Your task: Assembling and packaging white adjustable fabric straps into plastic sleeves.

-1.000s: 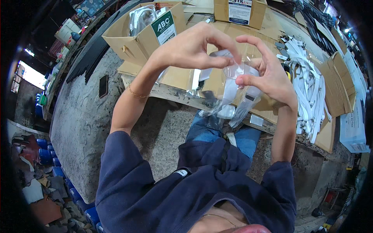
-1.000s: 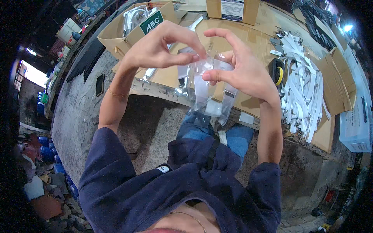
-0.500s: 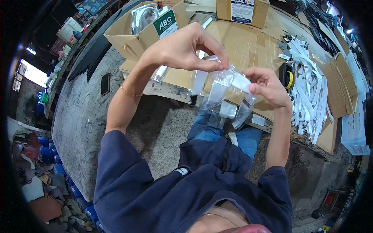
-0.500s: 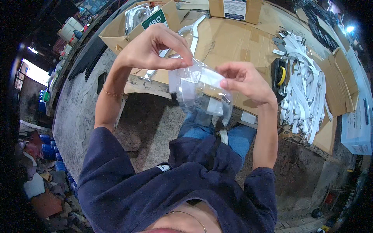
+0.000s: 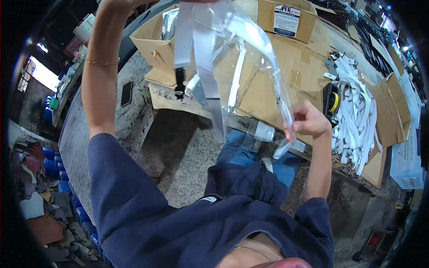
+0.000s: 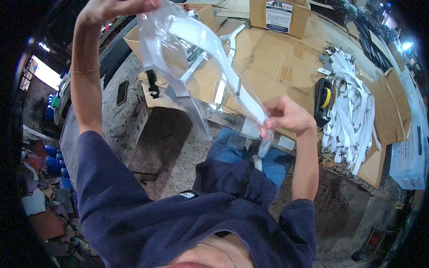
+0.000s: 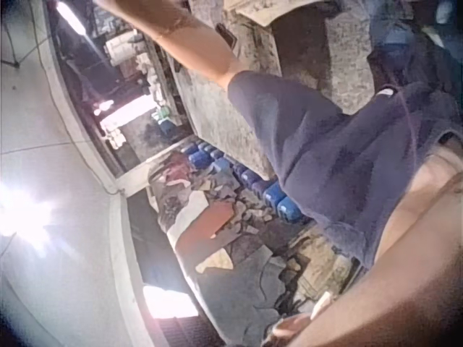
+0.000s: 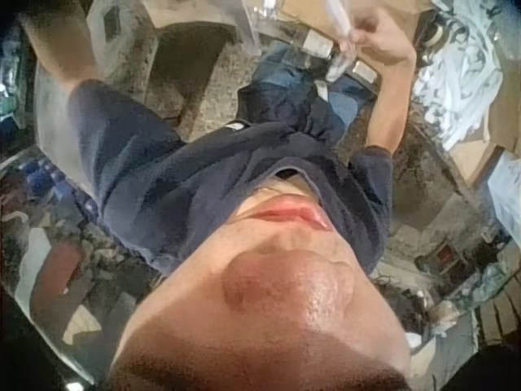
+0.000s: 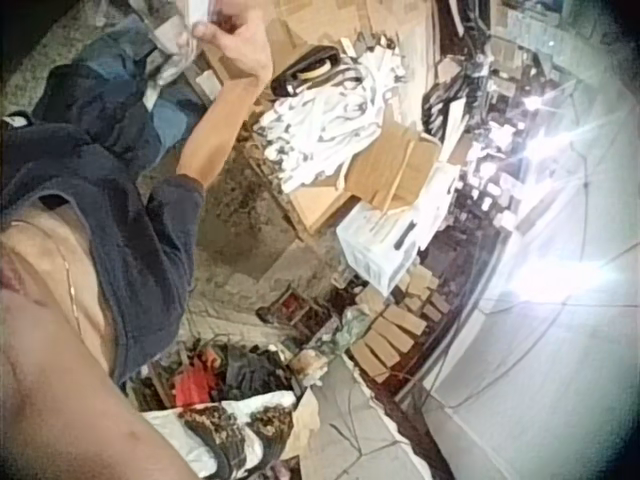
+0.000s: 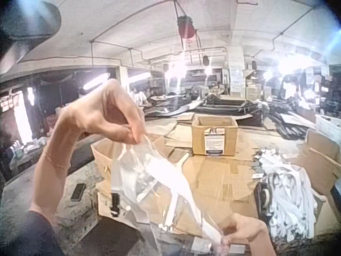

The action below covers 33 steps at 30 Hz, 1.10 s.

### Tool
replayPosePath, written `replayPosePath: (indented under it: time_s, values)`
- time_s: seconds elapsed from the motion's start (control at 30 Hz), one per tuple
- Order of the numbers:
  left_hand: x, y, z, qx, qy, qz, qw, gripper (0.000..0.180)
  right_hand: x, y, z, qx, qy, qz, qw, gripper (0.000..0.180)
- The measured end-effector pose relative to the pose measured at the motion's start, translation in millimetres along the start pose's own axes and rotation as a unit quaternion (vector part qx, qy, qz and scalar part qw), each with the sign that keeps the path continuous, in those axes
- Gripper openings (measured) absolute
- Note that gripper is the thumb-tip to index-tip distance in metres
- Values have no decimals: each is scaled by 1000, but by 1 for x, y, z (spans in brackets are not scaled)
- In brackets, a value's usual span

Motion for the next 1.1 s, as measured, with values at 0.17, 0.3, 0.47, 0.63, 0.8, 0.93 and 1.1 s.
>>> replayPosePath:
  time_s: [0.17, 0.3, 0.47, 0.63, 0.8, 0.93, 1.1]
  values:
    - [12, 16, -4, -132, -34, 0, 991, 14, 9, 60, -12, 69, 104, -63, 990, 30]
    - [44, 28, 6, -62, -63, 103, 991, 19, 51, 111, -18, 219, 145, -185, 947, 26]
    - [106, 5, 30, -57, 9, 110, 992, 9, 84, 180, -68, 198, 190, -292, 916, 24]
    - [168, -16, 47, -120, 140, 153, 971, 11, 126, 237, -129, 297, 125, -419, 849, 30]
    - [205, -35, 50, -177, 153, 125, 964, 12, 163, 171, -55, 81, 248, -657, 708, 19]
    - [230, -23, 47, -200, 190, 91, 957, 13, 190, 61, 29, -60, 347, -671, 653, 17]
    - [248, -4, 41, -264, 237, 3, 935, 14, 179, 38, 24, -81, 368, -639, 671, 18]
Point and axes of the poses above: each hand's wrist, its own y-axis away from the middle knuckle, its own x-axis out of the palm, z = x × y, the point moved 4 cm from there along -y, towards the middle knuckle, and after that the axes turned 5 degrees about -x, right-handed, at the moved point
